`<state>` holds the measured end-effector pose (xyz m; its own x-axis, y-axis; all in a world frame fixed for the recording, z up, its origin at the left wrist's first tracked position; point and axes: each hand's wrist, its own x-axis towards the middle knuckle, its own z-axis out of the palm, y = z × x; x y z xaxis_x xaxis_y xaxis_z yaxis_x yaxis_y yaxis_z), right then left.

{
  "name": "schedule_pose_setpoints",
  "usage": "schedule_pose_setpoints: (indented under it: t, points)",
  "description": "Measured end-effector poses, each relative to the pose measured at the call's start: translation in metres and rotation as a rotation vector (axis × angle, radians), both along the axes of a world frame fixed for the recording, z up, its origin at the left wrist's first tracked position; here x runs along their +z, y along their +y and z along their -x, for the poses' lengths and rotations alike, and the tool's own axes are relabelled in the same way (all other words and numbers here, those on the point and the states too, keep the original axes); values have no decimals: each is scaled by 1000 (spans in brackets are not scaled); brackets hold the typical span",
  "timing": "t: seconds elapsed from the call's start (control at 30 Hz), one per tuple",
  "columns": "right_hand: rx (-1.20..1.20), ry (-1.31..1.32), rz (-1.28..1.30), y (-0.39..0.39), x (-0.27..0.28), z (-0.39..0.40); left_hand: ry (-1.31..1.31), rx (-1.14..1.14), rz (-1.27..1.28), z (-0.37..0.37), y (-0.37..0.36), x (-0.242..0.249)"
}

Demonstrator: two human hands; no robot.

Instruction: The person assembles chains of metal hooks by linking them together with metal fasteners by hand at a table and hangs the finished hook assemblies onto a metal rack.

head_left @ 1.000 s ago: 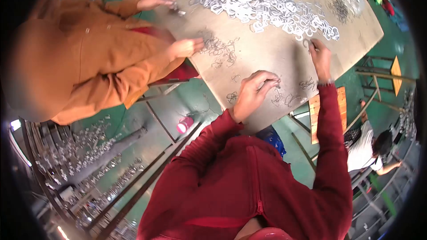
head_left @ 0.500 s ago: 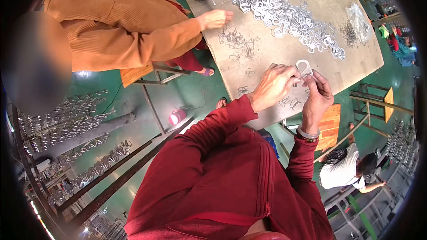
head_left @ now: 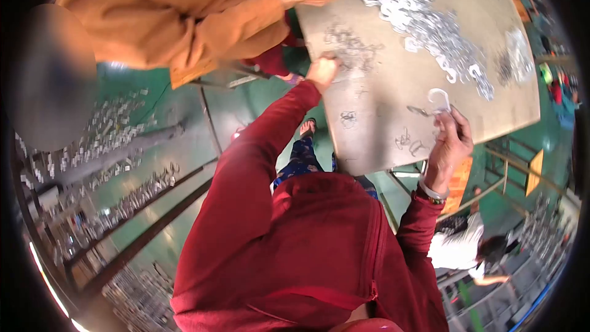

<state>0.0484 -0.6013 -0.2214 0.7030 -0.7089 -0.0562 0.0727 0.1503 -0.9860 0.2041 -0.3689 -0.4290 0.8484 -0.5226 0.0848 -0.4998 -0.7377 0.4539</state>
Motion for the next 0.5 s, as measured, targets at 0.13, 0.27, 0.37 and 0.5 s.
schedule_pose_setpoints:
  t: [0.13,0.27,0.37,0.5]
  points:
    - [71,-49,-13,-4,-8,-1,-259,-137,-324,8,-7,-6]
    - [133,-42,3,6,0,-2,-19,-50,-79,10,-15,14]
    - [117,-44,60,8,3,-2,335,170,107,17,-21,68]
    - [154,1,73,29,3,-5,247,141,528,16,-11,104]
